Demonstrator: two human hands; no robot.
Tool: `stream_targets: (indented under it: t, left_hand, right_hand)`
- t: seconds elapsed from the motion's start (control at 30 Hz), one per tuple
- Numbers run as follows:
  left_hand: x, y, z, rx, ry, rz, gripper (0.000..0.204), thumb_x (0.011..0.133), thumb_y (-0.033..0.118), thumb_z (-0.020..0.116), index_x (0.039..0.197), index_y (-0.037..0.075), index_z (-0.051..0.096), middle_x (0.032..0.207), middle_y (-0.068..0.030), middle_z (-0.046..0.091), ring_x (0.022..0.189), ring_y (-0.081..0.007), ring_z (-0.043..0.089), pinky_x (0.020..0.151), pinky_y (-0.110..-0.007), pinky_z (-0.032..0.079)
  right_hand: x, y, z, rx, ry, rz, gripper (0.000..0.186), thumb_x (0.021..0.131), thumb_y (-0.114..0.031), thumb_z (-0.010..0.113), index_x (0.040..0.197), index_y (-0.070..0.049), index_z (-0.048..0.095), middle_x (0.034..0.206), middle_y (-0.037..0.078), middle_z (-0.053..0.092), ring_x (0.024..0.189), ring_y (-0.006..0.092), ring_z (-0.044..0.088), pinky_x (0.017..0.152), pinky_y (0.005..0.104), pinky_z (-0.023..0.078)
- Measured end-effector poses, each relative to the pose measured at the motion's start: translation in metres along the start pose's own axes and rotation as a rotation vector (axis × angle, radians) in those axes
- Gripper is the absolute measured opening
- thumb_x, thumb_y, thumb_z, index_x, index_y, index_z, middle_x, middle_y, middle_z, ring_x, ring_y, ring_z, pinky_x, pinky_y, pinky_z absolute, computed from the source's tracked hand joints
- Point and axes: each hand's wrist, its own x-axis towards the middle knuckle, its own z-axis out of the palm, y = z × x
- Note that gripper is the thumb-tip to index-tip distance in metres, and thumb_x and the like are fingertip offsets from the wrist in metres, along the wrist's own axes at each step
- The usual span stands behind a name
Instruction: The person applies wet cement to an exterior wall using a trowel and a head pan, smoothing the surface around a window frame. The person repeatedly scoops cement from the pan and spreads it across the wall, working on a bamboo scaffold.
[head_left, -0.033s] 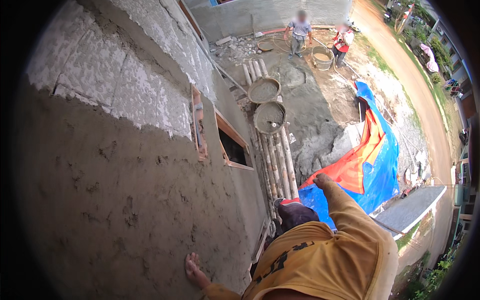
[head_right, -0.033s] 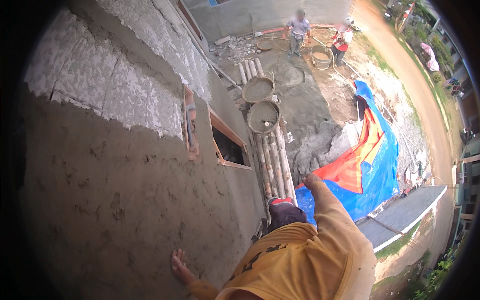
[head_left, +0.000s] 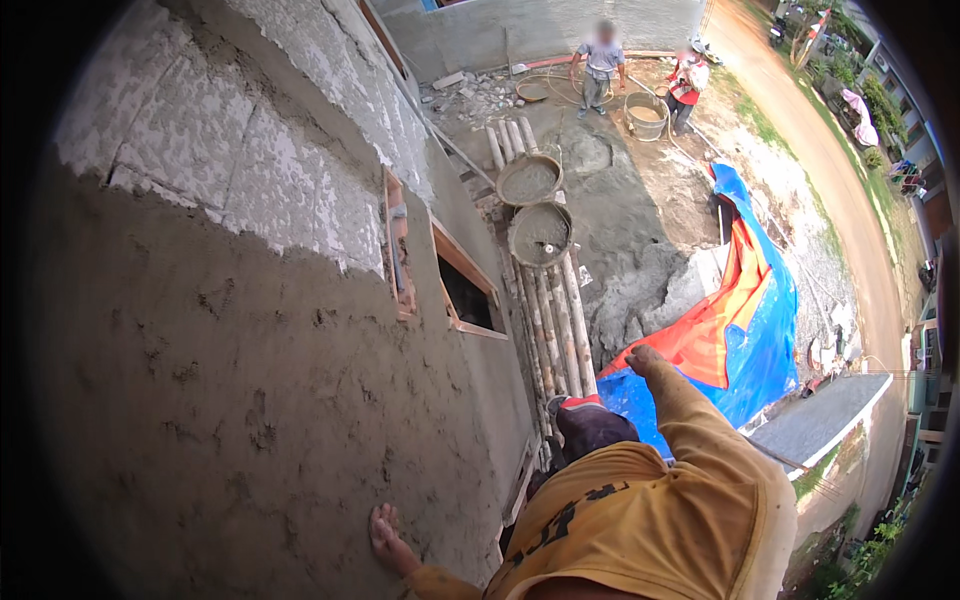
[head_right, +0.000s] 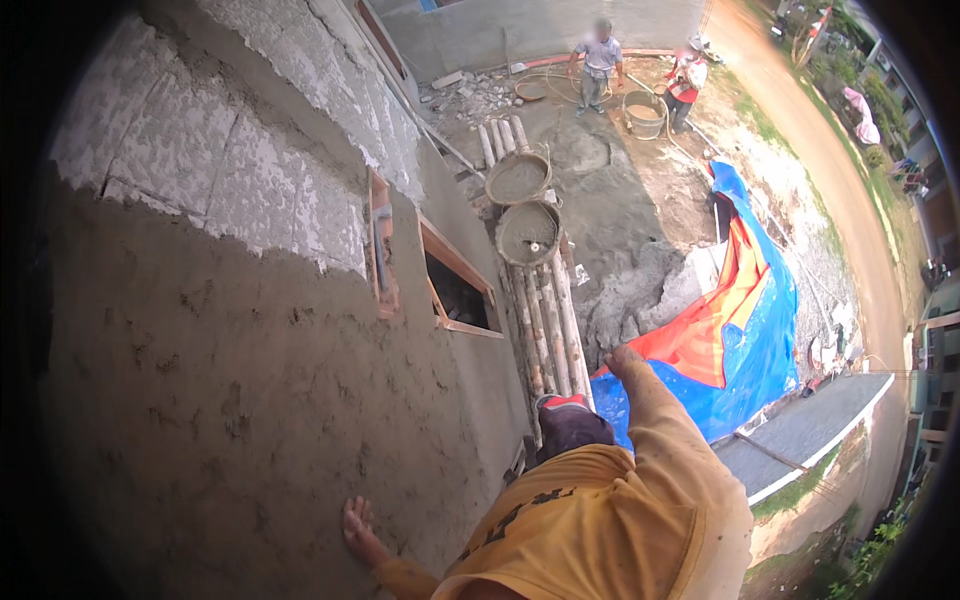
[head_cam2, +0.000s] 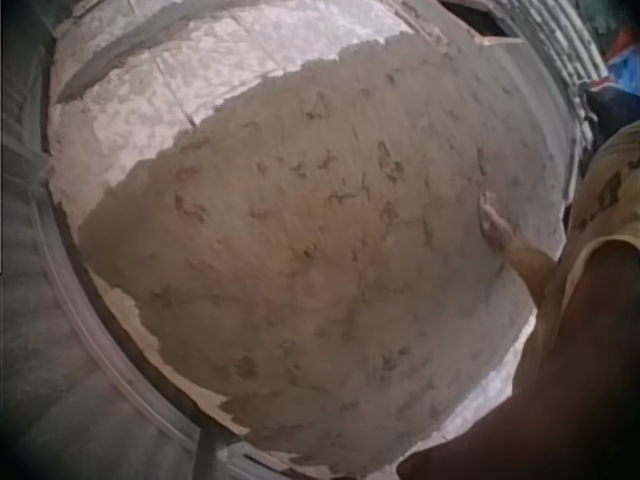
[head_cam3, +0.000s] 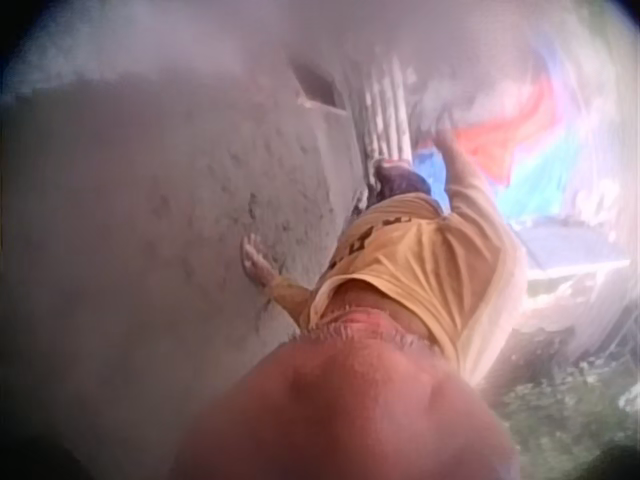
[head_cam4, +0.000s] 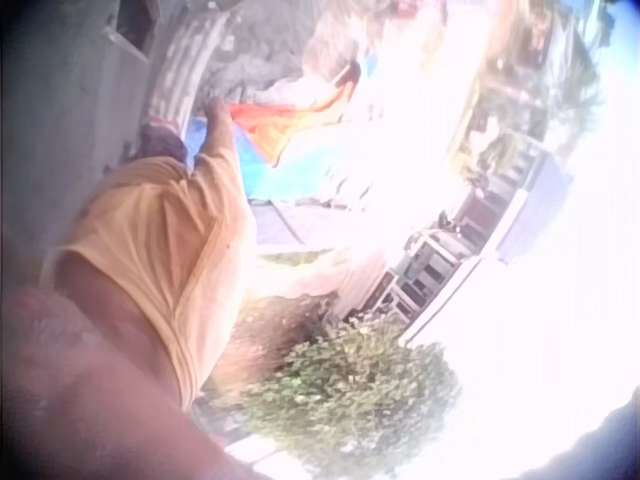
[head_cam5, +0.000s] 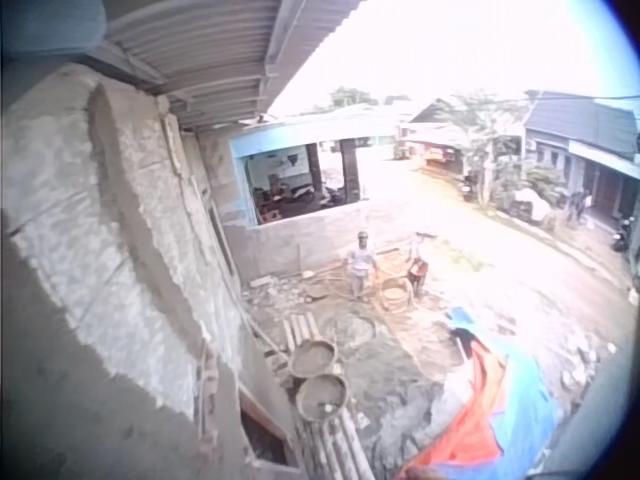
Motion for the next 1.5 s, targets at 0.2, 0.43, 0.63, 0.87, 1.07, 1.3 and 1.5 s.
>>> stream_targets:
  t: [0.2, 0.43, 0.63, 0.87, 1.07, 1.3, 1.5]
  left_hand:
    - [-0.004, 0.009, 0.01, 0.039, 0.023, -0.008, 0.044, 0.095, 0.024, 0.038, 0.123, -0.01, 0.043, 0.113, -0.0216, 0.058, 0.106, -0.0298, 0.057, 0.092, -0.035, 0.043]
    - [0.0, 0.003, 0.003, 0.037, -0.058, 0.084, 0.045, 0.095, 0.025, 0.041, 0.122, -0.011, 0.044, 0.114, -0.0213, 0.057, 0.107, -0.0292, 0.056, 0.092, -0.034, 0.044]
    - [0.002, -0.001, 0.004, -0.018, -0.056, 0.103, 0.046, 0.094, 0.026, 0.042, 0.121, -0.011, 0.045, 0.114, -0.0218, 0.057, 0.108, -0.0275, 0.055, 0.092, -0.033, 0.045]
    - [0.002, -0.011, 0.002, -0.027, -0.065, 0.129, 0.047, 0.094, 0.028, 0.042, 0.121, -0.01, 0.046, 0.115, -0.0224, 0.056, 0.109, -0.0277, 0.055, 0.092, -0.032, 0.045]
    - [0.004, -0.006, 0.006, -0.023, -0.077, 0.136, 0.046, 0.094, 0.028, 0.043, 0.122, -0.009, 0.046, 0.116, -0.0219, 0.056, 0.109, -0.0272, 0.055, 0.092, -0.032, 0.045]
    - [0.006, -0.013, -0.005, -0.012, -0.094, 0.132, 0.046, 0.094, 0.027, 0.043, 0.123, -0.009, 0.044, 0.117, -0.0227, 0.055, 0.111, -0.0273, 0.054, 0.092, -0.032, 0.045]
    - [0.006, -0.011, 0.002, -0.021, -0.069, 0.147, 0.046, 0.094, 0.027, 0.043, 0.122, -0.01, 0.045, 0.116, -0.0234, 0.055, 0.11, -0.0275, 0.054, 0.092, -0.032, 0.045]
  right_hand:
    - [-0.015, -0.024, -0.015, 0.029, 0.049, -0.097, 0.045, 0.078, -0.034, 0.052, 0.108, -0.002, 0.06, 0.103, 0.024, 0.06, 0.1, 0.0365, 0.058, 0.088, 0.0414, 0.045]
    - [-0.017, -0.011, -0.008, -0.107, -0.02, -0.164, 0.033, 0.084, -0.03, 0.048, 0.101, -0.007, 0.063, 0.104, 0.018, 0.061, 0.099, 0.0331, 0.058, 0.086, 0.0401, 0.046]
    - [0.012, 0.031, 0.013, -0.052, 0.045, -0.345, 0.043, 0.079, -0.025, 0.056, 0.109, 0.005, 0.056, 0.073, 0.016, 0.064, 0.055, 0.022, 0.063, 0.052, 0.0334, 0.051]
    - [0.003, 0.039, 0.03, 0.204, 0.101, -0.17, 0.047, 0.079, -0.026, 0.059, 0.114, 0.006, 0.054, 0.09, 0.021, 0.063, 0.065, 0.0274, 0.065, 0.054, 0.0346, 0.053]
    - [-0.013, 0.058, 0.055, -0.104, 0.095, -0.239, 0.036, 0.081, -0.026, 0.056, 0.103, 0.002, 0.059, 0.067, 0.016, 0.063, 0.061, 0.0237, 0.065, 0.054, 0.036, 0.051]
    - [-0.043, 0.05, 0.057, 0.014, 0.056, -0.236, 0.033, 0.08, -0.027, 0.055, 0.093, 0.003, 0.061, 0.07, 0.016, 0.063, 0.058, 0.0225, 0.064, 0.055, 0.0361, 0.05]
    - [-0.027, 0.056, 0.033, -0.246, 0.02, -0.33, 0.034, 0.083, -0.03, 0.05, 0.092, -0.001, 0.063, 0.075, 0.015, 0.065, 0.061, 0.0224, 0.065, 0.059, 0.0363, 0.051]
